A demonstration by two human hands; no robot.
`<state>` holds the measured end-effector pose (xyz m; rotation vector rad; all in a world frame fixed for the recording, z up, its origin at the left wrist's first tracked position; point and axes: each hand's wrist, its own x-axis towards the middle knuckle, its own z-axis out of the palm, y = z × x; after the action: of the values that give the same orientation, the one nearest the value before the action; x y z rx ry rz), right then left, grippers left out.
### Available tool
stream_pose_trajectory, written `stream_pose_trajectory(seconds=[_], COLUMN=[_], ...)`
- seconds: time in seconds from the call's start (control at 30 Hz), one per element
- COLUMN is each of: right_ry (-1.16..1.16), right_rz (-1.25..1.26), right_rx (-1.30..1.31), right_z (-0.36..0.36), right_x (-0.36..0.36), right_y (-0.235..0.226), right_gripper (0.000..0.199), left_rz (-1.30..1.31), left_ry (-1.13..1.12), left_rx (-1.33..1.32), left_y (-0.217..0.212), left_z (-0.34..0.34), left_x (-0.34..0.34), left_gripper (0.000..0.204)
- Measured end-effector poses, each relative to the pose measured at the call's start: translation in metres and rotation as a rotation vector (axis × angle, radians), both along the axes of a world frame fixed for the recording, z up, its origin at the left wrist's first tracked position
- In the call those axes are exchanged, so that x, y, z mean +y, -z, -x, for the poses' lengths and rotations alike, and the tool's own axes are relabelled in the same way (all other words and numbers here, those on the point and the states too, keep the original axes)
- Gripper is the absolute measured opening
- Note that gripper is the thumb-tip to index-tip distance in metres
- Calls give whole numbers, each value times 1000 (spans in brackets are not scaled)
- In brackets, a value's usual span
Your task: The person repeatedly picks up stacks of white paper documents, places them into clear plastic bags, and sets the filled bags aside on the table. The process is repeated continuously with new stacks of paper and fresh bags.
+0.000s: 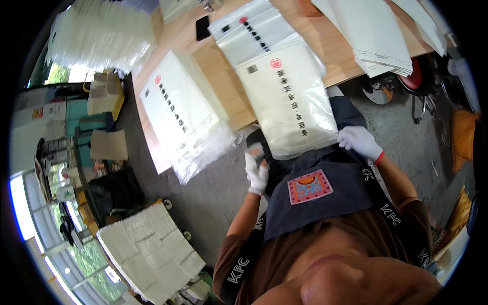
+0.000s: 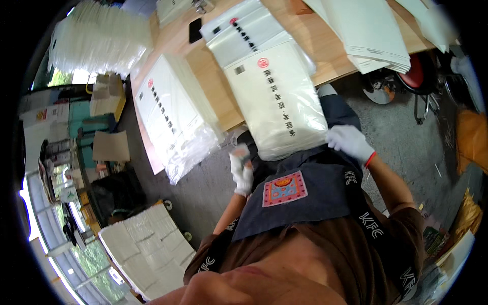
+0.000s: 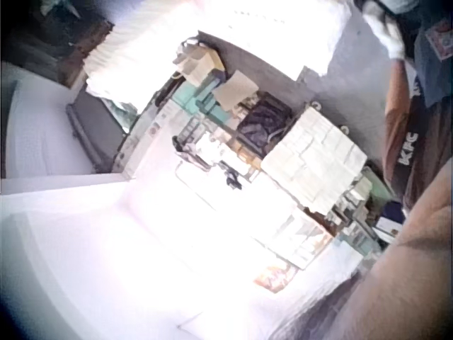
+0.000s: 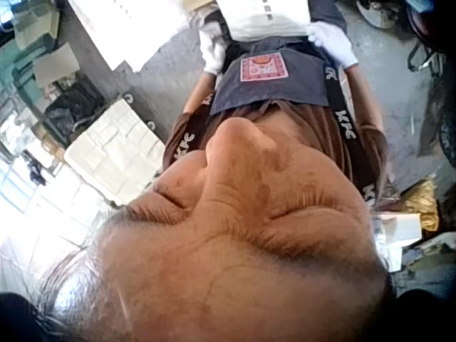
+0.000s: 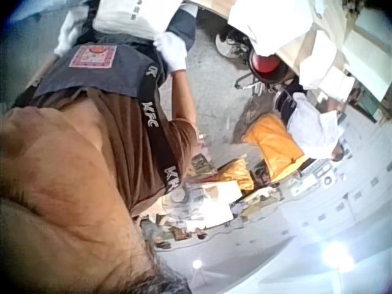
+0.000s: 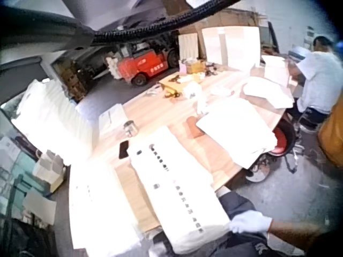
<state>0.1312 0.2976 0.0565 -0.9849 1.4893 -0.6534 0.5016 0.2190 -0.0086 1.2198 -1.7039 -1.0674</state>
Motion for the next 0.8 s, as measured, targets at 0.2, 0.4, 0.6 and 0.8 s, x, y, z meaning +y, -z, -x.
stream_pose_trajectory(seconds=[0.2,0.4,0.6,0.8], right_ry=[243,229,-56,-132], right_rz=[371,192,225,361], right_rx=[519,-339,-107,242], right_z=[11,-61,-184,-287], right_x=[-33,-93,-252,-258], right_y=[85,59,-9,-27], right_gripper=[31,40,66,78], left_rz=[-501,-51,70,-168], left_ry=[70,59,-342,-381], left_rx=[61,-97,168,-693], left_y=[31,-127,-166,-114], left_z=[38,22,-129,-230], left_x=[-43,-69,-136,-193], left_gripper=[58,61,54,53])
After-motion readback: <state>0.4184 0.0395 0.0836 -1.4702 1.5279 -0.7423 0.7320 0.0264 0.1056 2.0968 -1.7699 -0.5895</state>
